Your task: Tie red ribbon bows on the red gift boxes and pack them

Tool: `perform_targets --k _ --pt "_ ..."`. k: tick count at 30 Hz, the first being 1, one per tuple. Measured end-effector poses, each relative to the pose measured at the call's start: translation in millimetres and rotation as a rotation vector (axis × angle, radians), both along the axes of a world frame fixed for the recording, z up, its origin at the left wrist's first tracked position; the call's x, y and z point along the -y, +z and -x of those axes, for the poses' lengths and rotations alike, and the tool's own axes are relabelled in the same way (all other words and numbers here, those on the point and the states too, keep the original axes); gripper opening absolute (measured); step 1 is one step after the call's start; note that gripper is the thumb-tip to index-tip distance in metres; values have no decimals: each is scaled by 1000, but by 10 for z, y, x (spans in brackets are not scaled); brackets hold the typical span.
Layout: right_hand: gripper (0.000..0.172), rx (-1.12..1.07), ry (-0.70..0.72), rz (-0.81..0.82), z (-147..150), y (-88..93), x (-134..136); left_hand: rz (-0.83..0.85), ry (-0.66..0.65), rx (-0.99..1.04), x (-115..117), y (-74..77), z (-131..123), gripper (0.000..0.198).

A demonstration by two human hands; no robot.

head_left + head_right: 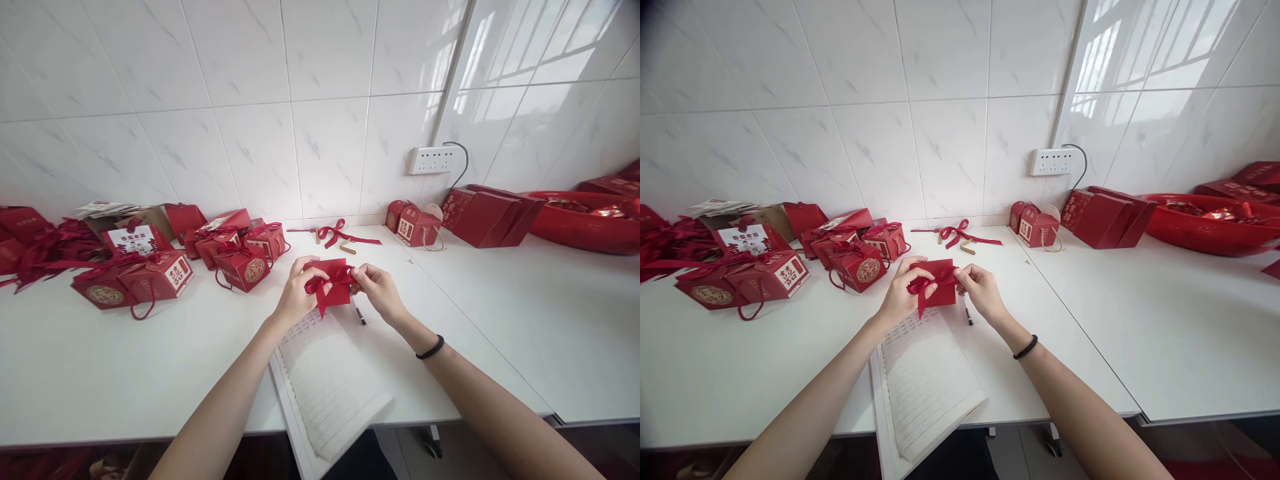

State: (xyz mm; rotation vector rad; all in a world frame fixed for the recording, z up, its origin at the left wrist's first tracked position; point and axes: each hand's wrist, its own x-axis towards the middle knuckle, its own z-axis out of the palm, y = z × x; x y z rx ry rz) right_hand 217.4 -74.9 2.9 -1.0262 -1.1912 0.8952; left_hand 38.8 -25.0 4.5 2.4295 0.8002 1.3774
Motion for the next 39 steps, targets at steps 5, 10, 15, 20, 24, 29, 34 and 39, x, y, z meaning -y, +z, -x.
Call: perform_targets --k 5,10,15,20,24,29,34,39 --pt "51 11 5 13 -7 4 -7 8 9 46 -13 4 8 1" --pt "47 97 48 20 -2 0 10 59 74 114 -39 38 54 2" --pt "37 172 91 6 16 15 41 91 78 110 -41 64 73 2" --pt "28 318 148 31 21 -3 63 78 54 59 -57 53 48 2" --pt "23 458 133 4 11 -33 60 56 72 27 -90 41 34 1" --pt "23 505 159 58 -27 -17 51 90 94 10 -86 65 29 4" --pt "21 475 256 215 -83 60 63 166 90 8 -51 106 25 5" --pt "21 417 331 285 -89 168 95 163 88 -4 -44 117 27 3"
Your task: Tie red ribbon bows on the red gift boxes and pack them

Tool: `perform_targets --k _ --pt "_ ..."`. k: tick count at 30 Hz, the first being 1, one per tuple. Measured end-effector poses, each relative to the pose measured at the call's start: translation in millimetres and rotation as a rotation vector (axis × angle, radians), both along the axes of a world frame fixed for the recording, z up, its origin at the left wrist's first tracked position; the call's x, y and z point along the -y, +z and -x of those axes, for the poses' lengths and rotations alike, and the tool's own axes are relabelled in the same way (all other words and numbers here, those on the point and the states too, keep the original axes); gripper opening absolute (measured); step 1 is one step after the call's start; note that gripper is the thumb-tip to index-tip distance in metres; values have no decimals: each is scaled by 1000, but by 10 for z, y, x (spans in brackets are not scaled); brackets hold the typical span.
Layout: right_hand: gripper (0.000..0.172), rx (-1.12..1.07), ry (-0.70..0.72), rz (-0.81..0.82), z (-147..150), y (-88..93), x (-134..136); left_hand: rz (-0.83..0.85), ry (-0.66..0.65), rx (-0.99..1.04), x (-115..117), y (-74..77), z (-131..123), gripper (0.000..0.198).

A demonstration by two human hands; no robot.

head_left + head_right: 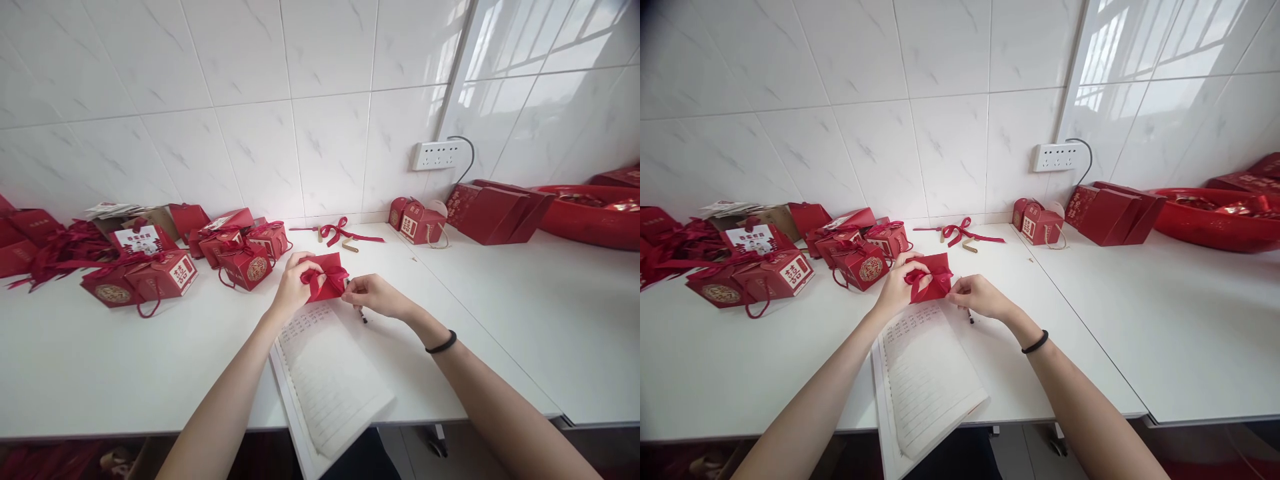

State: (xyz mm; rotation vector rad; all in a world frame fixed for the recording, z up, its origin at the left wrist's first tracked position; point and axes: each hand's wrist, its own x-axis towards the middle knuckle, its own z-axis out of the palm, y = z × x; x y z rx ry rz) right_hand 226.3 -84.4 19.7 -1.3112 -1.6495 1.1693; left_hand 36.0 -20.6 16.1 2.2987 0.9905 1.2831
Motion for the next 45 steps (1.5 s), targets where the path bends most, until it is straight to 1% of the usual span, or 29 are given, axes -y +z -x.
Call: perform_targets --k 4,9,13,17,23,25,31,38,45 --pt "21 -8 30 49 -7 23 5 -18 2 -14 -2 -5 2 4" --pt "21 26 104 33 -50 3 -4 -45 -32 -12 -26 -26 -3 2" --pt "17 39 140 40 -59 -3 -3 -57 -32 -10 -43 -45 -5 3" --pt "13 4 140 36 -44 -53 -23 -79 -49 -32 -33 -64 4 4" --pt "11 20 127 46 -26 -124 -55 -93 -54 -48 -26 -82 5 6" --pt "11 13 130 63 -27 -114 -52 -88 -55 -48 -28 -77 4 6" --pt "11 -11 204 90 -52 -62 -28 -92 -68 -63 -17 -51 9 7" --pt "17 149 233 155 -60 7 34 -95 -57 -77 -20 -20 25 6" --pt "23 198 325 179 -139 68 58 -70 -41 -61 -29 -20 31 5"
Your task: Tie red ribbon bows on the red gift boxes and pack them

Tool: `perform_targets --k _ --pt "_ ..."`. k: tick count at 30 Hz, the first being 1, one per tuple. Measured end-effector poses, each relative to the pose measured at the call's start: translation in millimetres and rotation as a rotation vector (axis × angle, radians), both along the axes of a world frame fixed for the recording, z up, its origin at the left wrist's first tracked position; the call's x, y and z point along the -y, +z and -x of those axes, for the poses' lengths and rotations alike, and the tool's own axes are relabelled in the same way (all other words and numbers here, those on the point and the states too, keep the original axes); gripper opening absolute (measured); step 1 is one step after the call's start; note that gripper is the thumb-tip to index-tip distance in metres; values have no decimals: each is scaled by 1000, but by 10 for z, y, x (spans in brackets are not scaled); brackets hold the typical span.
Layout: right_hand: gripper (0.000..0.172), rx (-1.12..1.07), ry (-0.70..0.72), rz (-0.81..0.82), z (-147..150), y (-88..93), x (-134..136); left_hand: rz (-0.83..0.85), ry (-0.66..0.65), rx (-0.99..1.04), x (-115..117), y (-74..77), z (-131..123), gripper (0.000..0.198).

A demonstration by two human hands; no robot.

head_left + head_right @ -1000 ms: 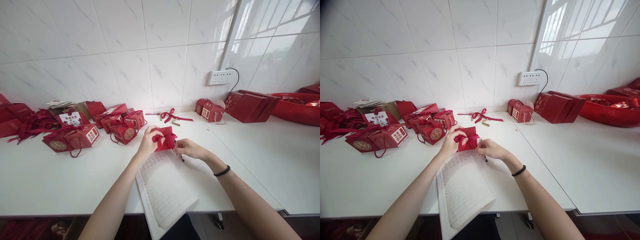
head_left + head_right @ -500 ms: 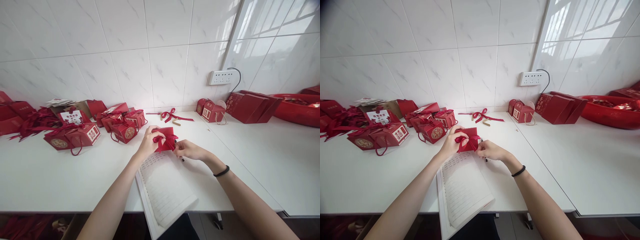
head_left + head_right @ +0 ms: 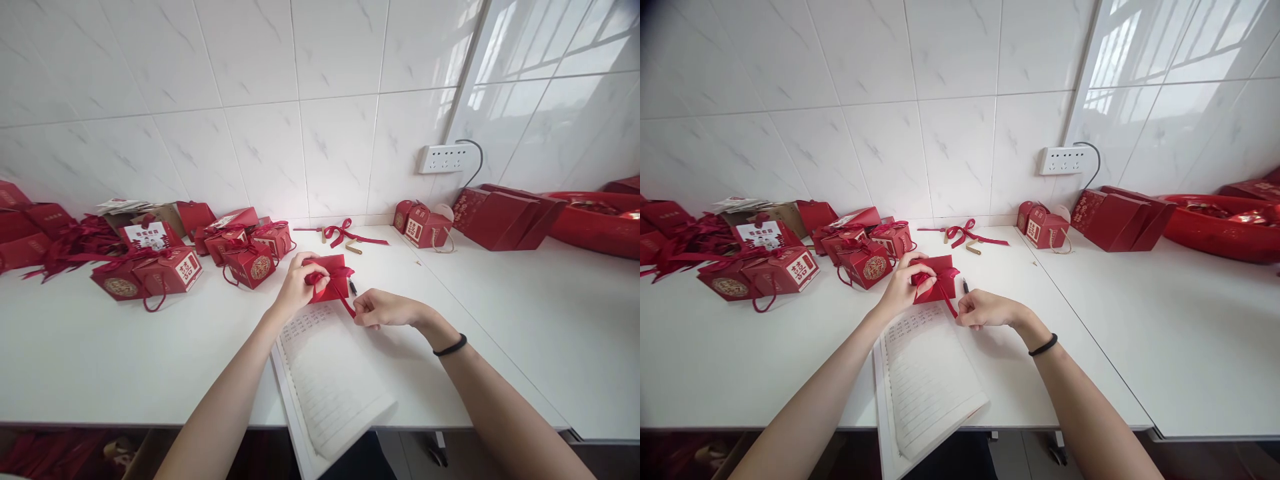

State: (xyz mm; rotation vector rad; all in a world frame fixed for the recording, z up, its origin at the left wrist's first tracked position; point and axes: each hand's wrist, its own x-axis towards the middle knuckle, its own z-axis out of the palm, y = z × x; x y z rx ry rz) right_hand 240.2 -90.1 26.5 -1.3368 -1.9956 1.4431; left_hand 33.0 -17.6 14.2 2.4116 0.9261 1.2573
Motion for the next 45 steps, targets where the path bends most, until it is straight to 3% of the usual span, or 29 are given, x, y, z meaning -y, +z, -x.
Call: perform_targets --k 3,5,7,12,17,23,30,35,39,45 --pt "38 -36 -184 -158 39 33 30 -22 24 21 -25 -19 -1 6" --pt "48 -81 -406 -381 163 33 76 -45 37 24 -42 -41 -3 6" --pt "48 -76 -529 -607 352 -8 132 -61 51 15 -54 -64 -6 4" --pt "31 124 -459 -1104 739 -218 162 -36 57 -13 -39 -78 -17 7" --pt "5 113 -505 -1099 692 -315 53 -32 -20 -77 -5 -73 -26 19" --pt "13 52 -526 -1142 530 -313 101 -45 -12 -18 -30 -65 35 16" --pt "20 -102 -497 -1080 499 -303 138 90 -18 35 -11 42 131 7" --pt "16 -106 -385 -1224 549 -297 152 113 17 106 33 94 119 6" --pt "30 -66 -313 -1411 550 -304 132 131 0 122 37 109 89 5" --pt "24 -10 -424 -1458 494 -293 104 124 10 92 49 66 -7 6"
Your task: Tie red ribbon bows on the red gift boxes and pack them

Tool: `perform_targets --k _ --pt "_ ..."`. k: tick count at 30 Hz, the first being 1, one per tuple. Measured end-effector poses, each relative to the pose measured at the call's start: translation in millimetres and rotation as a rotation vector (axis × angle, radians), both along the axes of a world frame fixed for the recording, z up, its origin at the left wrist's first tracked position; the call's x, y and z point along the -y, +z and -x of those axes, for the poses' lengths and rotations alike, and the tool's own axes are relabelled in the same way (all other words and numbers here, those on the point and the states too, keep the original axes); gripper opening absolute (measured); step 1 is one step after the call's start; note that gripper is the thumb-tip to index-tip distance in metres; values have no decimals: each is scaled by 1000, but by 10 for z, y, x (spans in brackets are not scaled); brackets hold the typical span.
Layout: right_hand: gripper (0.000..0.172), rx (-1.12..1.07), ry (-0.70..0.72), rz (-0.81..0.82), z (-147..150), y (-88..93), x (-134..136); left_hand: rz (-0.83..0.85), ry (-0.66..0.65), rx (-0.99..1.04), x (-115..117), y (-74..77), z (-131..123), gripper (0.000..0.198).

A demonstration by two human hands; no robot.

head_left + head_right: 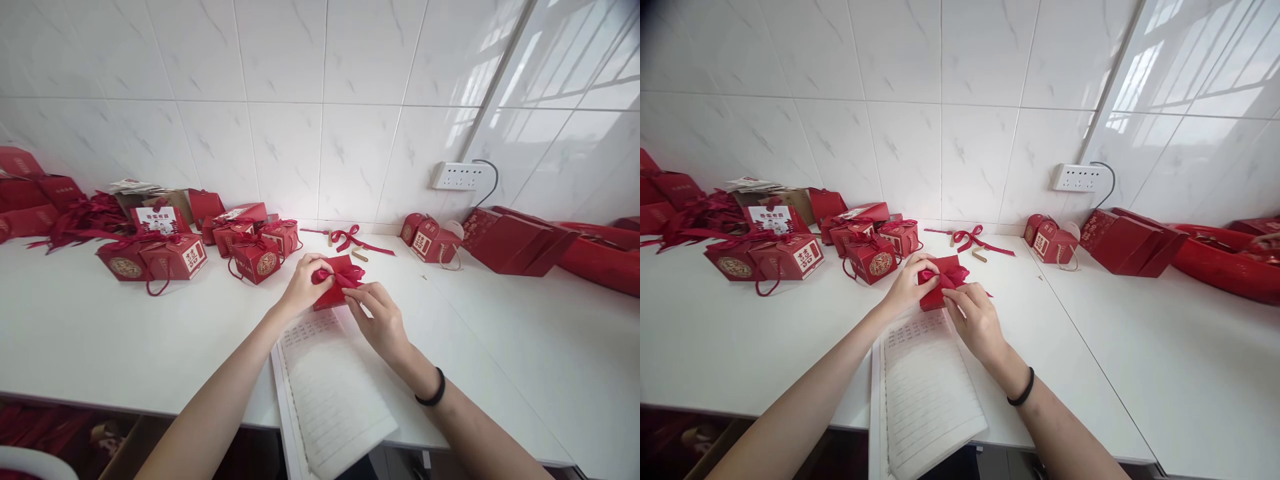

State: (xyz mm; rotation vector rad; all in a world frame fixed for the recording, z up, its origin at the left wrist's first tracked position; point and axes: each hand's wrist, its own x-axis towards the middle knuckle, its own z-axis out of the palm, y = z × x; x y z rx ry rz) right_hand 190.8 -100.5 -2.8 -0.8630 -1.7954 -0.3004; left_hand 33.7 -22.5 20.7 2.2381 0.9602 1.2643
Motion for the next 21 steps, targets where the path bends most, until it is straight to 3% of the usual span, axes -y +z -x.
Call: perform_targets --k 5,21 --pt "14 20 -68 -65 26 1 20 32 2 22 -8 -9 -14 8" --pt "16 195 197 70 81 -2 104 94 -7 -3 30 -3 -46 8"
